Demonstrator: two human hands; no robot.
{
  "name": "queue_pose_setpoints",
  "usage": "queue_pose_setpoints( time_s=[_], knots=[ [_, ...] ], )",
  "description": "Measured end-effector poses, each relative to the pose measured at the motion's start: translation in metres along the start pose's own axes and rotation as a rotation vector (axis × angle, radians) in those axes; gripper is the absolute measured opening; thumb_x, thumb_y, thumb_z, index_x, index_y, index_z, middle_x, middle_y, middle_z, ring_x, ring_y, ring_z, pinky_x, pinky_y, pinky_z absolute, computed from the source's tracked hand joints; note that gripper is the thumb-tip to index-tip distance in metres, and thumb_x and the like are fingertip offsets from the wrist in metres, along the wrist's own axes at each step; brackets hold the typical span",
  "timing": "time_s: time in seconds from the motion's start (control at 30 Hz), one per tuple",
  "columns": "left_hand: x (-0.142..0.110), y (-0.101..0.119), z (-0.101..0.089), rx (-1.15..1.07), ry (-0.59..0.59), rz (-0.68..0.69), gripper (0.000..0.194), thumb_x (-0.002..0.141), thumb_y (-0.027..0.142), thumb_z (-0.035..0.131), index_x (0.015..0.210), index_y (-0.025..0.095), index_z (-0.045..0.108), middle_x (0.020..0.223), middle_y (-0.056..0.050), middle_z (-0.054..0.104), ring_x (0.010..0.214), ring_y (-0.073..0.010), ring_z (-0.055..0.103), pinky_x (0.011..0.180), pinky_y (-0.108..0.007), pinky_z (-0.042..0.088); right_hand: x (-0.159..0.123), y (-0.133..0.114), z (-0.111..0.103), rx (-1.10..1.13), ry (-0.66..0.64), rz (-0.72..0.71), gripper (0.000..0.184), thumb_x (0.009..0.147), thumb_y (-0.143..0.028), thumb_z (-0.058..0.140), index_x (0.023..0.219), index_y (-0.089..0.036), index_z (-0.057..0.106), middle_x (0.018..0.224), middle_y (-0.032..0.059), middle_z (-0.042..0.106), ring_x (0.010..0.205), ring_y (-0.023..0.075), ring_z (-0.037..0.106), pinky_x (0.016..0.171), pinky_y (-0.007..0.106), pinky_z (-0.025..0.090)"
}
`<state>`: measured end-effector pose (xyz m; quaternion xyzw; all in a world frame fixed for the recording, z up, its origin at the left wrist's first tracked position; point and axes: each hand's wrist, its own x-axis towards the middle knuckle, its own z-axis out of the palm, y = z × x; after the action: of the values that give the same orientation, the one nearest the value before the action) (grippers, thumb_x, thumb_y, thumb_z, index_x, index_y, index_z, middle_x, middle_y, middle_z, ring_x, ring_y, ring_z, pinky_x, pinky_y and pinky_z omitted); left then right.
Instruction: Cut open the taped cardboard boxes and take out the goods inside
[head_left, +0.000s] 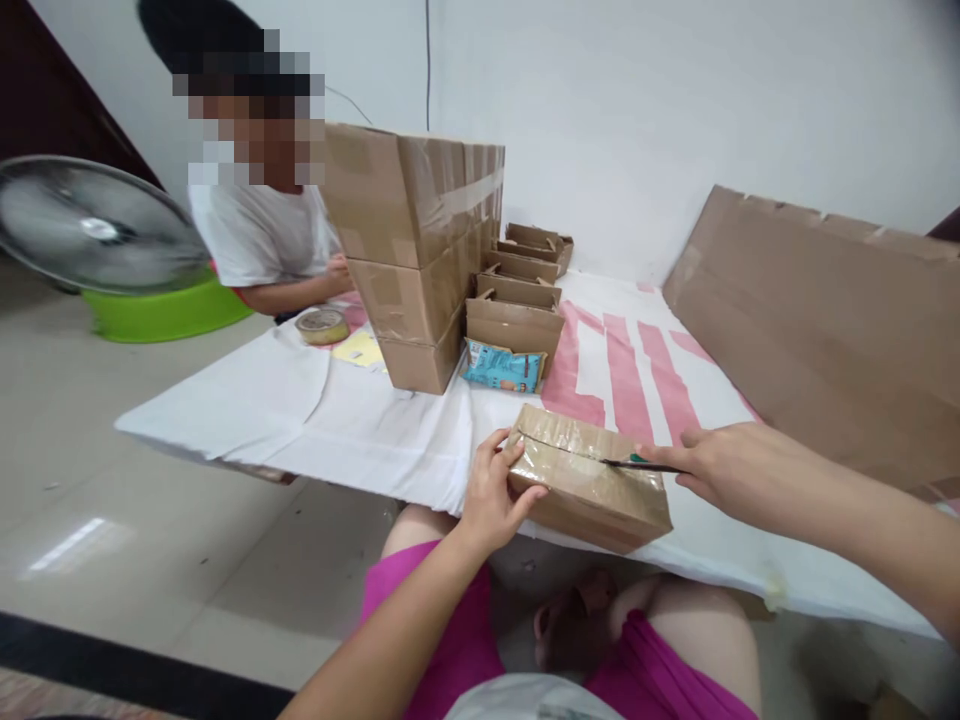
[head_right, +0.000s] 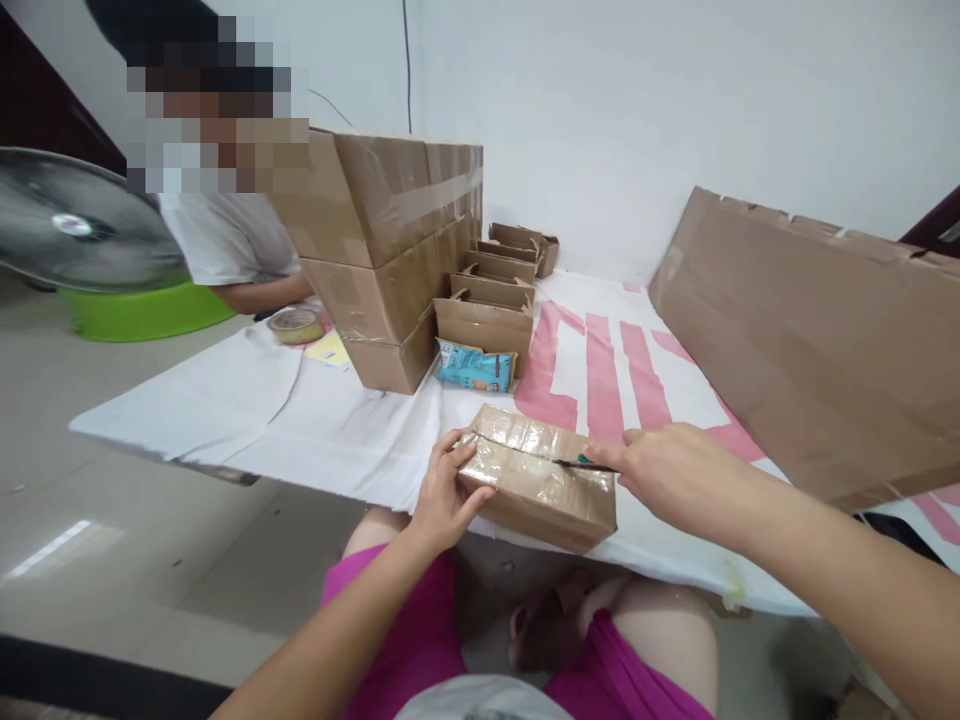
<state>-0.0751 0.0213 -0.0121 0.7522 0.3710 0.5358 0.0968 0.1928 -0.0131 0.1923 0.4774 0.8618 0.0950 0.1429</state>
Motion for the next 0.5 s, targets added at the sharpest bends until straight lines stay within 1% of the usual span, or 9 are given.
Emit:
queue_pose_setpoints(
  time_s=[0.07, 0.1, 0.2, 0.33, 0.4, 0.5],
  knots=[
    [0.000, 0.000, 0.002, -0.019, 0.005, -0.005, 0.054, 0.085, 0.039, 0.062, 0.130, 0.020, 0.040, 0.133, -0.018, 0.039, 0.128, -0.0311, 0.042, 0.098, -0.049, 0.044, -0.007, 0.003, 0.001, -0.006, -0.064, 0.006, 0.039, 0.092, -0.023, 0.045, 0.128, -0.032, 0.056, 0.070, 0.0009, 0.062, 0.058, 0.0139, 0.060, 0.051, 0.024, 0.026],
    [0.000, 0.000, 0.003, -0.025, 0.008, -0.005, 0.054, 0.085, 0.039, 0.062, 0.131, 0.020, 0.039, 0.133, -0.018, 0.038, 0.128, -0.0309, 0.042, 0.098, -0.049, 0.044, -0.009, 0.003, 0.001, -0.013, -0.068, 0.012, 0.039, 0.093, -0.024, 0.045, 0.130, -0.032, 0.055, 0.072, 0.0016, 0.062, 0.059, 0.0144, 0.060, 0.051, 0.024, 0.026],
    [0.001, 0.001, 0.004, -0.025, 0.014, 0.005, 0.054, 0.085, 0.038, 0.061, 0.131, 0.020, 0.039, 0.133, -0.018, 0.038, 0.128, -0.0309, 0.042, 0.098, -0.049, 0.044, -0.009, 0.001, 0.001, -0.031, 0.021, 0.017, 0.041, 0.093, -0.026, 0.046, 0.134, -0.033, 0.051, 0.076, 0.0019, 0.064, 0.061, 0.0139, 0.060, 0.053, 0.024, 0.028],
    [0.001, 0.001, 0.004, -0.002, 0.008, 0.008, 0.054, 0.085, 0.038, 0.061, 0.131, 0.021, 0.038, 0.132, -0.018, 0.038, 0.127, -0.0317, 0.044, 0.098, -0.051, 0.044, 0.003, -0.010, -0.003, -0.050, 0.143, -0.012, 0.041, 0.095, -0.029, 0.044, 0.136, -0.031, 0.048, 0.077, 0.0019, 0.063, 0.060, 0.0123, 0.058, 0.053, 0.024, 0.028],
    [0.001, 0.001, 0.003, 0.005, 0.007, 0.005, 0.054, 0.085, 0.039, 0.061, 0.131, 0.021, 0.039, 0.132, -0.017, 0.039, 0.127, -0.0320, 0.044, 0.098, -0.052, 0.044, 0.012, -0.017, -0.007, -0.071, 0.126, -0.040, 0.041, 0.095, -0.027, 0.043, 0.136, -0.030, 0.048, 0.077, 0.0025, 0.063, 0.057, 0.0121, 0.057, 0.051, 0.025, 0.027],
    [0.000, 0.001, 0.002, 0.012, 0.000, -0.003, 0.053, 0.085, 0.038, 0.062, 0.130, 0.021, 0.039, 0.132, -0.018, 0.040, 0.127, -0.0323, 0.043, 0.098, -0.052, 0.044, 0.024, -0.027, -0.011, -0.081, 0.020, -0.047, 0.041, 0.094, -0.023, 0.043, 0.134, -0.030, 0.049, 0.075, 0.0026, 0.063, 0.054, 0.0126, 0.057, 0.048, 0.025, 0.023]
  ],
)
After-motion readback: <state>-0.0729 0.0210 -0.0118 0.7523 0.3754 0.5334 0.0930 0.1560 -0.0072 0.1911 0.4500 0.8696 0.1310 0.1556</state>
